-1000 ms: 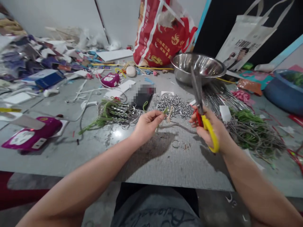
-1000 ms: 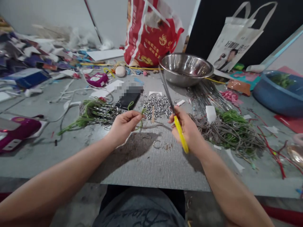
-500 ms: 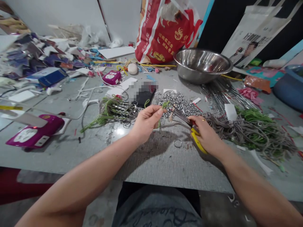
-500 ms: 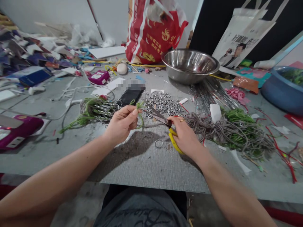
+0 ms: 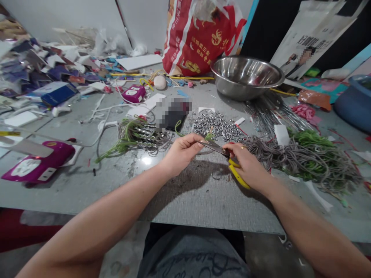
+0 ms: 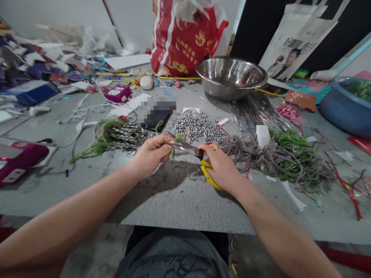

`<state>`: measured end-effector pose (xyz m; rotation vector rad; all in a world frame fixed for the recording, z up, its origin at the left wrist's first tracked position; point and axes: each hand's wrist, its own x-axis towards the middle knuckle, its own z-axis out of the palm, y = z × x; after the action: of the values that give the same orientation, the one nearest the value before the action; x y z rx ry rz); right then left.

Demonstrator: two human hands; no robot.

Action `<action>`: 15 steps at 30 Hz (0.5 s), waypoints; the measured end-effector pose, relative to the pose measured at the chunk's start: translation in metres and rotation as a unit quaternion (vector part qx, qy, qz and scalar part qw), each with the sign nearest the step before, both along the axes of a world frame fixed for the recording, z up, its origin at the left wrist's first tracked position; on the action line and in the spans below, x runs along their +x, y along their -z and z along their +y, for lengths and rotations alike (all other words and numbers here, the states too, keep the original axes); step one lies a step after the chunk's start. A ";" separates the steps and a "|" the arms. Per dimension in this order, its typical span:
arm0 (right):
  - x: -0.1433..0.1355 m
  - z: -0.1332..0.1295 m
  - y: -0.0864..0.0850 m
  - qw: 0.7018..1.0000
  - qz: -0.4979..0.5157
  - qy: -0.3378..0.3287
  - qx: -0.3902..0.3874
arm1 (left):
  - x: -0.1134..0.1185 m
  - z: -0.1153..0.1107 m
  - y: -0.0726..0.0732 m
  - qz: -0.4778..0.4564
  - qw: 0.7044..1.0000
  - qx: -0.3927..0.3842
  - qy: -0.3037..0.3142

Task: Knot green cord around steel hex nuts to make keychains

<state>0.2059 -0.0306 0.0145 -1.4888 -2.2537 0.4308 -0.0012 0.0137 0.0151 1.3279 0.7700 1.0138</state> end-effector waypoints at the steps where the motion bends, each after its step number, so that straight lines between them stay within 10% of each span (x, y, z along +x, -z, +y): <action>1: -0.001 0.000 0.000 1.000 0.000 0.000 0.001 | 0.000 0.000 -0.001 0.008 1.000 0.001 0.000; 15: -0.005 -0.002 0.001 0.999 -0.029 -0.003 0.027 | 0.001 -0.002 -0.004 0.031 0.999 -0.004 0.009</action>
<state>0.2012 -0.0329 0.0137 -1.4853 -2.2963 0.3313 -0.0002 0.0113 0.0192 1.3629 0.8061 0.9589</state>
